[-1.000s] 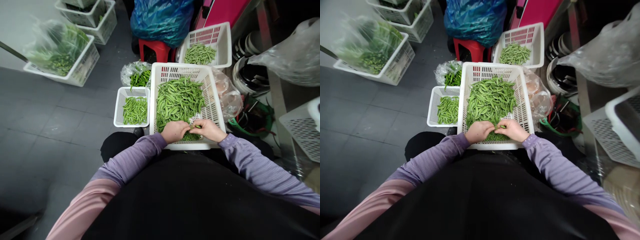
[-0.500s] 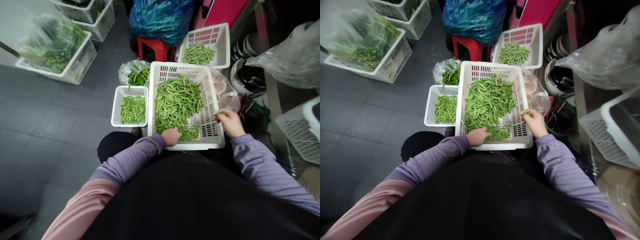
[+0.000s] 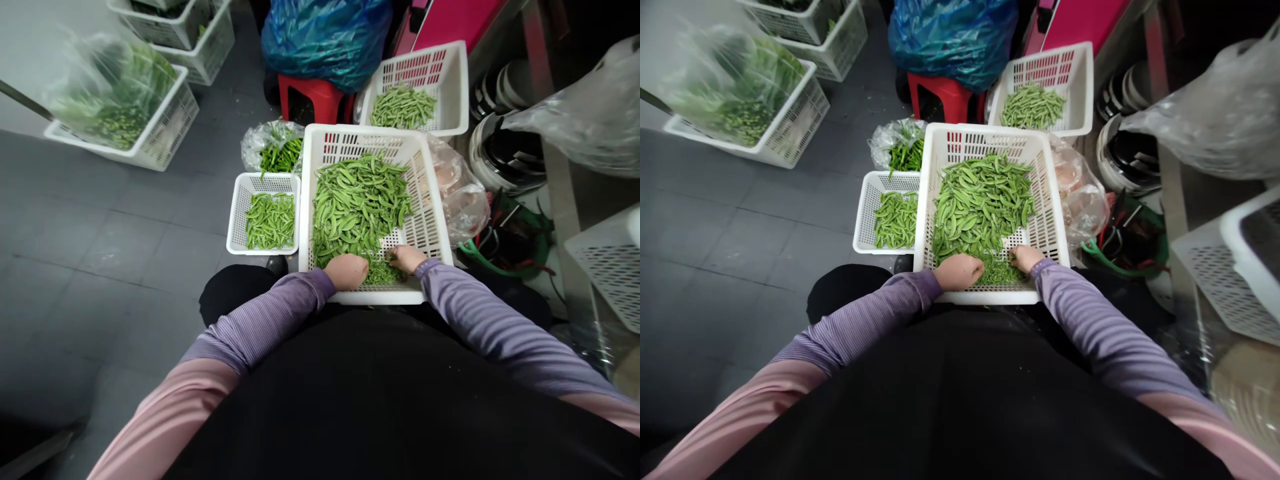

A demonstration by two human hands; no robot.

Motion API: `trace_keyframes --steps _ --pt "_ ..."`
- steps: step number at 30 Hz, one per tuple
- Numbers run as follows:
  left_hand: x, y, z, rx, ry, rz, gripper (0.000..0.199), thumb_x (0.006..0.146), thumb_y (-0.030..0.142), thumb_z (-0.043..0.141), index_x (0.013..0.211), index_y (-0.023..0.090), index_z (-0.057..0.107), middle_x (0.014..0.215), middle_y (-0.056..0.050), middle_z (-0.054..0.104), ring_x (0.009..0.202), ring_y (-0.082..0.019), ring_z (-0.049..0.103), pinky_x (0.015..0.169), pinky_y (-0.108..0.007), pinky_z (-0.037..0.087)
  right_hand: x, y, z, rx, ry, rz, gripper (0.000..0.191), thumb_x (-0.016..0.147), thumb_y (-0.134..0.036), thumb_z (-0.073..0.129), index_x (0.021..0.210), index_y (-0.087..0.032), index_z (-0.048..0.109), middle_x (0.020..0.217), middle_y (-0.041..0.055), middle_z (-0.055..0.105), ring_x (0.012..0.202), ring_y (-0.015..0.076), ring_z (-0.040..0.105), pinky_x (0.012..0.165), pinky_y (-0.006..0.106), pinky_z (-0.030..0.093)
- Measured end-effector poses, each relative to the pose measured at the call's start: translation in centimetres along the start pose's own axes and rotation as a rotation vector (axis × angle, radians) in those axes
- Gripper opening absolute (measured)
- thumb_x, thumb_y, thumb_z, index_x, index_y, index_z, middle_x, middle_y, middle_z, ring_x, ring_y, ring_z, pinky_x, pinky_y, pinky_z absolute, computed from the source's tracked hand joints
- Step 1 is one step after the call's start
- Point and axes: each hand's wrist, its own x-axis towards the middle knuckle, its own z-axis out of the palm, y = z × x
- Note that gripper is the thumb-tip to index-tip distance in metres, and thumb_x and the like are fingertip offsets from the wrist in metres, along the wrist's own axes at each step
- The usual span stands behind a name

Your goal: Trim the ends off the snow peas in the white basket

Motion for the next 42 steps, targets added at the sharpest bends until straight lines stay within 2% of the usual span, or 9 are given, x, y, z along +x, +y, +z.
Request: trace_keyframes --steps 4,7,13,19,23,26,30,37,42 --pt "0.4 0.2 0.2 -0.319 0.113 -0.06 0.021 0.081 0.018 0.041 0.08 0.012 0.061 0.078 -0.006 0.066 0.072 -0.013 0.061 0.072 -0.025 0.047 -3.5 -1.2 -1.2 0.205 0.196 -0.113 0.018 0.078 -0.027 0.055 0.092 -0.02 0.065 0.094 0.0045 0.064 0.085 0.0174 0.058 0.076 0.026 0.043" --pt "0.6 0.7 0.4 -0.662 0.041 -0.107 0.018 0.081 0.019 0.041 0.083 0.012 0.057 0.067 -0.001 0.061 0.051 -0.007 0.055 0.053 -0.019 0.046 -6.2 -2.7 -2.1 0.385 0.396 -0.262 0.015 0.078 -0.028 0.054 0.084 -0.021 0.066 0.084 0.0043 0.064 0.078 0.0187 0.058 0.072 0.029 0.044" --pt "-0.2 1.6 0.0 -0.959 -0.107 -0.125 0.018 0.078 0.011 0.035 0.075 0.011 0.052 0.058 0.004 0.05 0.039 -0.003 0.046 0.038 -0.014 0.039 -8.6 -4.5 -3.2 0.322 0.485 -0.253 0.017 0.076 -0.023 0.052 0.083 -0.022 0.067 0.083 0.0058 0.064 0.076 0.019 0.057 0.066 0.028 0.041" --pt "-0.7 1.2 -0.2 -0.829 -0.089 -0.093 0.021 0.075 0.016 0.037 0.074 0.012 0.057 0.055 0.002 0.051 0.041 -0.004 0.046 0.041 -0.016 0.04 -9.1 -6.1 -2.0 0.893 0.57 -0.221 0.013 0.069 -0.034 0.061 0.071 -0.022 0.062 0.067 0.0022 0.058 0.063 0.0173 0.053 0.06 0.03 0.04" --pt "-0.4 0.1 0.8 -0.233 -0.119 -0.167 0.019 0.071 0.016 0.046 0.073 0.008 0.063 0.072 -0.011 0.062 0.068 -0.018 0.06 0.062 -0.028 0.049 -9.3 -6.2 -2.9 1.593 0.612 -0.1 0.022 0.064 -0.039 0.066 0.072 -0.023 0.052 0.061 -0.0048 0.048 0.043 0.0083 0.034 0.042 0.024 0.029" --pt "-0.4 -0.1 0.9 -0.086 -0.037 -0.133 0.033 0.068 0.01 0.048 0.098 0.007 0.061 0.101 -0.017 0.059 0.084 -0.022 0.06 0.076 -0.032 0.047 -9.6 -5.6 -4.2 1.796 0.561 -0.099 0.026 0.062 -0.035 0.069 0.071 -0.023 0.048 0.066 -0.0053 0.048 0.043 0.0064 0.033 0.04 0.022 0.026" --pt "-0.6 1.0 -0.2 -0.395 0.219 0.07 0.041 0.077 0.02 0.047 0.117 0.013 0.049 0.104 -0.008 0.057 0.082 -0.013 0.057 0.078 -0.024 0.045 -9.7 -5.7 -4.4 1.807 0.445 -0.063 0.03 0.058 -0.034 0.073 0.073 -0.022 0.049 0.056 -0.0067 0.043 0.041 0.0066 0.035 0.038 0.021 0.024" --pt "-1.0 1.8 -1.6 -0.743 -0.066 0.01 0.026 0.08 0.017 0.036 0.098 0.011 0.055 0.078 0.0 0.059 0.047 -0.005 0.048 0.047 -0.017 0.04 -9.1 -6.5 -2.9 1.604 0.491 -0.126 0.028 0.066 -0.041 0.068 0.077 -0.021 0.051 0.049 -0.0071 0.041 0.041 0.0078 0.034 0.04 0.021 0.026" --pt "-1.1 1.6 -1.3 -0.37 -0.042 0.137 0.025 0.081 0.018 0.037 0.075 0.011 0.06 0.072 -0.003 0.062 0.059 -0.009 0.054 0.058 -0.019 0.042 -9.3 -5.6 -3.4 0.905 0.732 -0.177 0.025 0.078 -0.042 0.055 0.09 -0.02 0.055 0.065 0.0006 0.052 0.055 0.0146 0.047 0.052 0.028 0.037"
